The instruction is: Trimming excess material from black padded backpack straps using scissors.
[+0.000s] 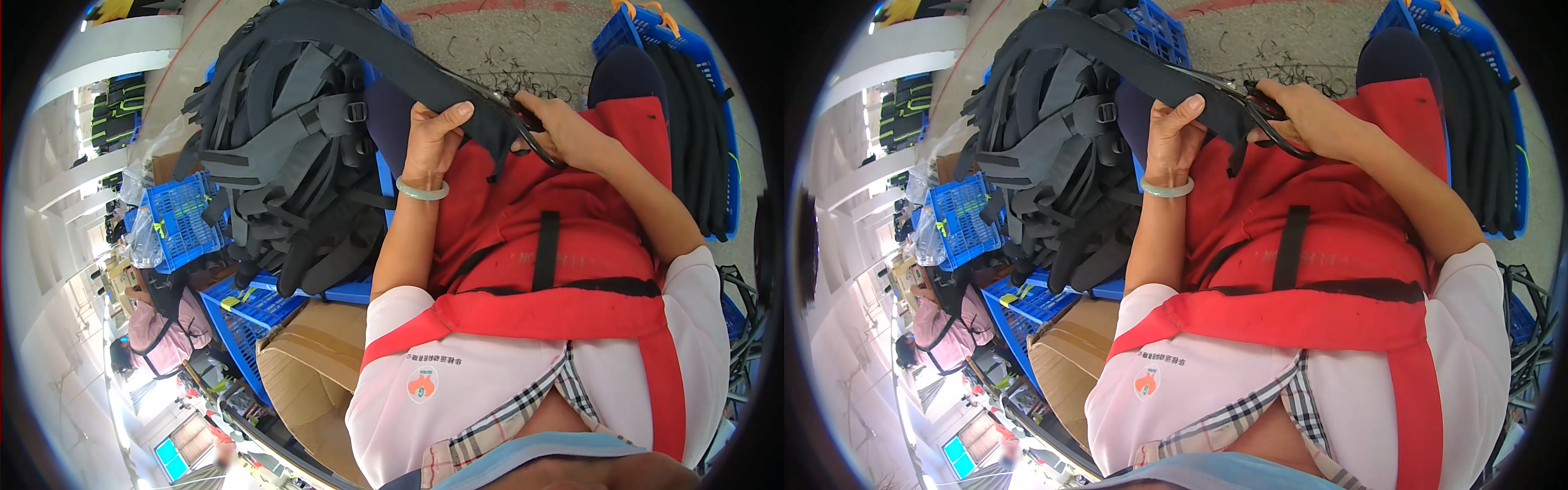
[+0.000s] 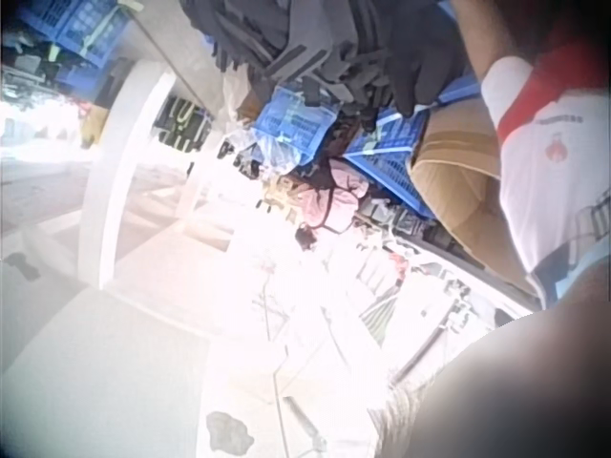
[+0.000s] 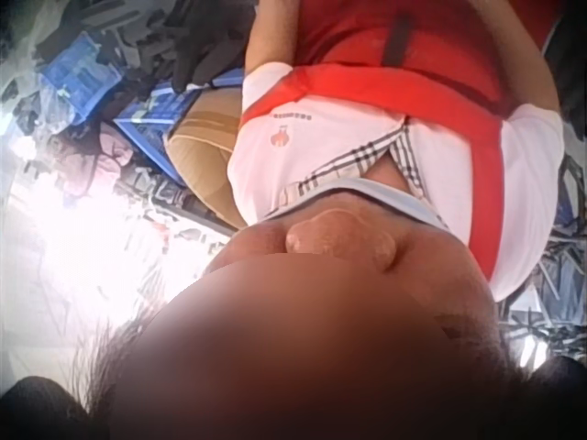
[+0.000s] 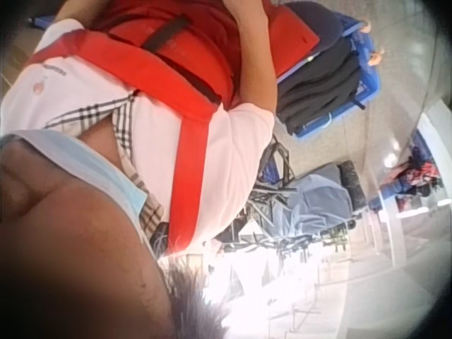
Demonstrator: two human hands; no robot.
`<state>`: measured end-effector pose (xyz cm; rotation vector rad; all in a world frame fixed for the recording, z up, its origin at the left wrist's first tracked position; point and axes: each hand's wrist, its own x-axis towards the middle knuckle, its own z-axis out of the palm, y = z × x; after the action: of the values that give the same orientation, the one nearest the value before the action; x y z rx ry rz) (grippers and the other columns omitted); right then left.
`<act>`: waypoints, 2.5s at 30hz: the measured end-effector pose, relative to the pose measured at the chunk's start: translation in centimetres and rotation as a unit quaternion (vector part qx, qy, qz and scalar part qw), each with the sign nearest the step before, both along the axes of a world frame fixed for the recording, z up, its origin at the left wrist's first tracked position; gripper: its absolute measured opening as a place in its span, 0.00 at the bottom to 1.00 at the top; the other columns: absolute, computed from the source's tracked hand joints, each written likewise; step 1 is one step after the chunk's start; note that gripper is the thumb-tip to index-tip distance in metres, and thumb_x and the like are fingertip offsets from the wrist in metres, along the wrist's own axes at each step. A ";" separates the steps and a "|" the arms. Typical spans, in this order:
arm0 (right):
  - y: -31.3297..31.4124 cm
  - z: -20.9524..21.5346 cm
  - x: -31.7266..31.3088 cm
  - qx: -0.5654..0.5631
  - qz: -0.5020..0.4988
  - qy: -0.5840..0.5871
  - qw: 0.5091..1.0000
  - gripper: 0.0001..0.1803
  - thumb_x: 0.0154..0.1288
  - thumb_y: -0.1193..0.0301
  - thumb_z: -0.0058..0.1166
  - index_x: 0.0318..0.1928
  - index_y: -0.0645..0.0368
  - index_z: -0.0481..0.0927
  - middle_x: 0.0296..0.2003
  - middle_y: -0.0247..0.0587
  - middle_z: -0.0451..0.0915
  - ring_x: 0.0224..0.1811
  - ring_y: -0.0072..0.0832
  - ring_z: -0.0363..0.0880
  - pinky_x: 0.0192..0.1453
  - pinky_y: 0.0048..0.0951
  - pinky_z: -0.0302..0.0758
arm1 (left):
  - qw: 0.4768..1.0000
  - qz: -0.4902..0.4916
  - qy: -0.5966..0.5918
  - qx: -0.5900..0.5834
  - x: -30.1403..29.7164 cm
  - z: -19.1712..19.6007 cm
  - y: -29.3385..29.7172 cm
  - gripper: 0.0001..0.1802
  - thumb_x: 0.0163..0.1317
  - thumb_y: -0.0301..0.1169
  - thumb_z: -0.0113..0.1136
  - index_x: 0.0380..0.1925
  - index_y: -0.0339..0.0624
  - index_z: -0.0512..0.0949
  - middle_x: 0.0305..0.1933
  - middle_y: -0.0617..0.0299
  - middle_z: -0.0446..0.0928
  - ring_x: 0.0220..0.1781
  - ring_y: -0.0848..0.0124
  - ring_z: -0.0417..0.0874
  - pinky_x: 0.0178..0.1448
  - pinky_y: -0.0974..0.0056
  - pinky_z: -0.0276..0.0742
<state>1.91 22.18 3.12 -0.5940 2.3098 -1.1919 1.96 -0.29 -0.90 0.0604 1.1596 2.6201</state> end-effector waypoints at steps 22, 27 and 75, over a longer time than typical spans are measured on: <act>2.8 2.4 -2.9 0.061 0.106 -0.041 0.992 0.41 0.51 0.53 0.66 0.59 0.64 0.64 0.41 0.57 0.78 0.45 0.50 0.78 0.48 0.40 0.72 | 0.997 0.074 0.009 -0.013 -1.5 0.7 -0.1 0.08 0.56 0.18 0.64 0.37 0.37 0.80 0.37 0.58 0.82 0.38 0.68 0.83 0.48 0.63 0.80; 2.3 0.6 -1.5 0.042 0.082 -0.016 0.996 0.45 0.53 0.44 0.63 0.60 0.64 0.63 0.40 0.58 0.78 0.42 0.51 0.78 0.46 0.41 0.72 | 0.993 0.102 0.023 -0.059 -1.2 0.8 0.1 0.09 0.56 0.17 0.64 0.37 0.36 0.80 0.36 0.60 0.82 0.37 0.70 0.83 0.47 0.65 0.79; -0.4 -1.6 1.3 -0.037 -0.112 0.027 0.993 0.29 0.55 0.49 0.65 0.36 0.64 0.73 0.18 0.45 0.70 0.20 0.34 0.67 0.28 0.36 0.66 | 0.996 0.085 0.023 0.019 -1.5 0.9 -0.3 0.06 0.59 0.21 0.62 0.37 0.40 0.79 0.38 0.61 0.81 0.40 0.70 0.82 0.51 0.64 0.79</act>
<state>3.24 21.80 1.49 -0.4041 2.4370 -1.3845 0.41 -0.57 0.02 0.0307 1.1776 2.8036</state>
